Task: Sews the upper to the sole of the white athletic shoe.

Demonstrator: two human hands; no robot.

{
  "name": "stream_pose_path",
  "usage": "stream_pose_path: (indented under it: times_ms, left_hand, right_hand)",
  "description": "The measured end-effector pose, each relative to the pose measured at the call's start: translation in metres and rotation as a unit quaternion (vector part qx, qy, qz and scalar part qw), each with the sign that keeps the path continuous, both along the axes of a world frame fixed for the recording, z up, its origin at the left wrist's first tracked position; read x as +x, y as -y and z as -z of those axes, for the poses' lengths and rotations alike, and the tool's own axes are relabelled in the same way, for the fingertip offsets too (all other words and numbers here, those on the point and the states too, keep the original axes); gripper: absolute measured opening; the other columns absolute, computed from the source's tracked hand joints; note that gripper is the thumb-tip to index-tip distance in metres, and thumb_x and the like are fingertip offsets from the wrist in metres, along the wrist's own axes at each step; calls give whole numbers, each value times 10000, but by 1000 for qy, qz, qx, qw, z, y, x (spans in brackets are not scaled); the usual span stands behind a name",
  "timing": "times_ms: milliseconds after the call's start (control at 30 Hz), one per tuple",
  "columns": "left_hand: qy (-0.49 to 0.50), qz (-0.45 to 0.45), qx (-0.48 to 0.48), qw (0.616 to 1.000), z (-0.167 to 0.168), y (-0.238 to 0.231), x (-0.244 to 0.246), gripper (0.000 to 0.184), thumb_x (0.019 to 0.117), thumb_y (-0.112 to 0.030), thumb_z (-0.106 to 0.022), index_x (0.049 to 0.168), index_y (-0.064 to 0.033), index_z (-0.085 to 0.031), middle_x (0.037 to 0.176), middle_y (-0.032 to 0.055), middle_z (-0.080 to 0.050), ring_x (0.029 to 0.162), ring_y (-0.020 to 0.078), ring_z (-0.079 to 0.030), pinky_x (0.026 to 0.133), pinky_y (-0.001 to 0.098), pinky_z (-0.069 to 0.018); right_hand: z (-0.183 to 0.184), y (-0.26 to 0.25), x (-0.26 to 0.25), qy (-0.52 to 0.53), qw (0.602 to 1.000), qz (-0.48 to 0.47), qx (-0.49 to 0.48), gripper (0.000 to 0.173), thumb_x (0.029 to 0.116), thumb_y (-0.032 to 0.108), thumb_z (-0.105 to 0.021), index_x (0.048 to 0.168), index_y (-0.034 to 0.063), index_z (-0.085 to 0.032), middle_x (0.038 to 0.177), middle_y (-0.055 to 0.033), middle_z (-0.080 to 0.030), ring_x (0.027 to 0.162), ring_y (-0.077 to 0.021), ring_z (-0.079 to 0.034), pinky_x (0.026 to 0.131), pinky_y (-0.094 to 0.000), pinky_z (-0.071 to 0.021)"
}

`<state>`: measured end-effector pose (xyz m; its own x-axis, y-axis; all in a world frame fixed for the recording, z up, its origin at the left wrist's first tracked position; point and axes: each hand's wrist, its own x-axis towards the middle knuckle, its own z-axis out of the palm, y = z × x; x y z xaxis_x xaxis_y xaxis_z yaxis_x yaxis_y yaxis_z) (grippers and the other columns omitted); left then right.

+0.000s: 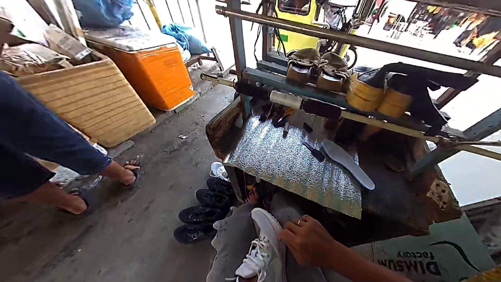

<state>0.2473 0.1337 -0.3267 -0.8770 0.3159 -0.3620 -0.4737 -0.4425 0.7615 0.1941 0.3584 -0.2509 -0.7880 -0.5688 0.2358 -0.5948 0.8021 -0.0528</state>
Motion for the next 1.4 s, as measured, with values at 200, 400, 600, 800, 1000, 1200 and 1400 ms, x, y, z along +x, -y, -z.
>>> stream_pose_path:
  times_ms: [200, 400, 600, 800, 1000, 1200, 1400]
  left_hand:
    - [-77, 14, -135, 988, -19, 26, 14, 233, 896, 25, -648, 1123, -27, -649, 981, -39, -727, 956, 16, -681, 899, 236, -571]
    - [-292, 63, -373, 879, -22, 29, 13, 213, 876, -123, -705, 1050, -1, -699, 974, 35, -737, 969, 14, -678, 930, 226, -537]
    - [-272, 38, -328, 904, -20, 25, 10, 217, 859, -90, -720, 1053, 1, -687, 968, 4, -731, 959, -19, -668, 927, 196, -537]
    - [-244, -11, -262, 934, -19, 22, 14, 236, 827, -48, -744, 1051, -24, -673, 939, -56, -733, 927, -42, -677, 910, 174, -554]
    - [-243, -39, -248, 937, -14, 22, 14, 268, 818, -29, -752, 1066, 4, -656, 955, -42, -738, 937, -39, -683, 917, 174, -561]
    - [-266, -21, -283, 921, -12, 19, 16, 276, 809, -73, -763, 1042, 30, -657, 957, -18, -736, 954, -50, -673, 934, 157, -539]
    - [-256, -12, -298, 919, -12, 24, 19, 310, 823, -96, -759, 1081, 35, -647, 971, -33, -723, 959, -82, -649, 929, 137, -526]
  right_hand:
    - [-3, 16, 33, 14, 994, 111, -17, 132, 964, 155, -558, 923, 99, -670, 876, -84, -683, 758, -283, -690, 638, -475, -556]
    - [-29, 28, 36, 153, 981, 119, 10, 229, 1019, 216, -582, 991, -3, -647, 952, -186, -699, 915, -369, -721, 817, -536, -571]
    - [-33, 15, 20, 166, 977, 134, 8, 433, 1001, 424, -596, 846, 24, -653, 678, -139, -641, 629, -336, -686, 545, -503, -529]
    - [-25, 4, 28, 91, 978, 189, 17, 638, 959, 643, -518, 724, 57, -610, 541, -102, -551, 495, -300, -616, 440, -466, -457]
    - [-29, -55, 56, 121, 938, 324, 21, 829, 857, 816, -502, 737, 5, -628, 550, -155, -559, 507, -370, -605, 456, -554, -443]
    - [0, -25, 93, 187, 944, 253, -104, 861, 752, 933, -432, 648, 87, -560, 493, -40, -452, 434, -212, -495, 407, -424, -393]
    - [7, 10, 86, 66, 916, 239, -317, 253, 979, 336, -683, 965, 91, -741, 934, -72, -675, 719, -78, -621, 603, -231, -544]
